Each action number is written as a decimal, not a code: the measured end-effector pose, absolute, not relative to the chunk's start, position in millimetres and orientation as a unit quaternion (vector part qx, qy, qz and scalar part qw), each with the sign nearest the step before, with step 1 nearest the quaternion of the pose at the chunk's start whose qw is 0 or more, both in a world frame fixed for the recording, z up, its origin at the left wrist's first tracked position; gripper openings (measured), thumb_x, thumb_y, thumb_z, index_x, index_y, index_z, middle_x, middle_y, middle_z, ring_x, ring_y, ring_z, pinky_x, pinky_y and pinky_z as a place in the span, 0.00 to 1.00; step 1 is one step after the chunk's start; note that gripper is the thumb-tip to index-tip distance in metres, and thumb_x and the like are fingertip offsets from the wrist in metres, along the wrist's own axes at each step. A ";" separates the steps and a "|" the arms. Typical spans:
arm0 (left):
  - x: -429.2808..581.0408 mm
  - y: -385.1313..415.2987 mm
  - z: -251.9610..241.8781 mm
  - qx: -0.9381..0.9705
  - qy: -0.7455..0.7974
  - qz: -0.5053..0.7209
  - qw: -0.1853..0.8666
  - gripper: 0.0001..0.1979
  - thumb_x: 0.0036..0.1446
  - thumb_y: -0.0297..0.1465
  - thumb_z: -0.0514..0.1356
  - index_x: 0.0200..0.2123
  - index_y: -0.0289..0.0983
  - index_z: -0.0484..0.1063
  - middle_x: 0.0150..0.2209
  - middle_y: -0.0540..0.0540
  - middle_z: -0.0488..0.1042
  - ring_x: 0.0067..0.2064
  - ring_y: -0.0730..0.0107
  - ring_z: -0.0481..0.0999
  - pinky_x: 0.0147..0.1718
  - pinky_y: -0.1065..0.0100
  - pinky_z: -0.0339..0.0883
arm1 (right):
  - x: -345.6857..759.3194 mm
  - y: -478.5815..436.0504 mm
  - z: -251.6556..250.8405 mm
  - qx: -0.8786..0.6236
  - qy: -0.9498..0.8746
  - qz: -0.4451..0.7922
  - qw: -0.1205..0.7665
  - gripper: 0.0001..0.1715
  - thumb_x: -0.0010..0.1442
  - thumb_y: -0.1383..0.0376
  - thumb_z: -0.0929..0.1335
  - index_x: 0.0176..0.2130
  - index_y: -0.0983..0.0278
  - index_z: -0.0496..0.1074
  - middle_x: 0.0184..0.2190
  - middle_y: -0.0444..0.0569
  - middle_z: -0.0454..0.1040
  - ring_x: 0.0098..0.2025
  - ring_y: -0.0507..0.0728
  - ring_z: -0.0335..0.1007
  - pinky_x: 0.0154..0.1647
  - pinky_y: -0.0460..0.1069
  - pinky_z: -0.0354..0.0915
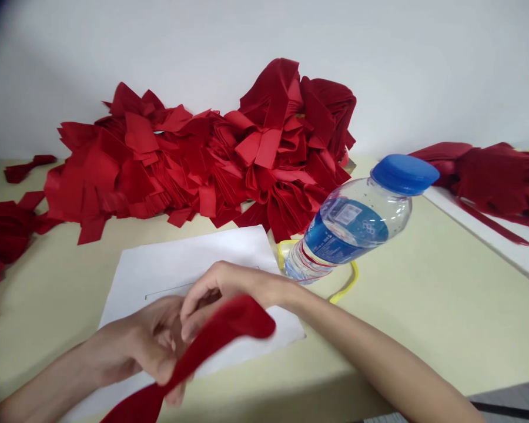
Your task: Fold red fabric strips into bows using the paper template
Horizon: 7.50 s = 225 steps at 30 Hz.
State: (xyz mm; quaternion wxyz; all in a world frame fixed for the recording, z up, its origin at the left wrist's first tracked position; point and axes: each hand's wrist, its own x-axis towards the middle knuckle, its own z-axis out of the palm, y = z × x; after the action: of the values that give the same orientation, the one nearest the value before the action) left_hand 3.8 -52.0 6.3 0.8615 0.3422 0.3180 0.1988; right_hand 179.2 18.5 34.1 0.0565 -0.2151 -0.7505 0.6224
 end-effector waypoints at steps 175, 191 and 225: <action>0.3 -53.9 2.1 0.263 0.229 0.348 0.870 0.05 0.46 0.32 0.66 0.23 0.39 0.73 0.19 0.48 0.73 0.23 0.64 0.73 0.26 0.64 0.61 | 188.4 14.9 47.0 -0.288 -0.836 0.457 0.097 0.17 0.57 0.71 0.59 0.19 0.65 0.52 0.17 0.37 0.47 0.20 0.44 0.43 0.19 0.43 0.43; -12.8 -43.1 -4.5 0.267 0.288 0.450 0.802 0.05 0.57 0.25 0.59 0.33 0.39 0.74 0.35 0.49 0.75 0.41 0.67 0.74 0.43 0.65 0.66 | 204.7 -4.2 54.1 -0.332 -0.918 -0.125 0.178 0.16 0.62 0.65 0.63 0.28 0.67 0.75 0.55 0.56 0.66 0.55 0.67 0.59 0.50 0.62 0.62; -6.9 -45.8 -0.4 0.372 0.450 0.404 0.704 0.06 0.50 0.32 0.65 0.32 0.38 0.74 0.29 0.51 0.73 0.29 0.75 0.68 0.29 0.75 0.61 | 173.0 4.0 24.7 -0.318 -0.591 0.694 0.261 0.12 0.53 0.62 0.70 0.36 0.66 0.69 0.34 0.45 0.70 0.36 0.51 0.67 0.43 0.51 0.64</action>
State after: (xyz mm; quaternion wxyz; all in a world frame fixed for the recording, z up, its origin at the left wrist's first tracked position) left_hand -6.9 -45.8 -0.4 0.7036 0.3723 0.4503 0.4045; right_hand 173.0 4.0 24.7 0.2612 -0.3178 -0.5909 0.6940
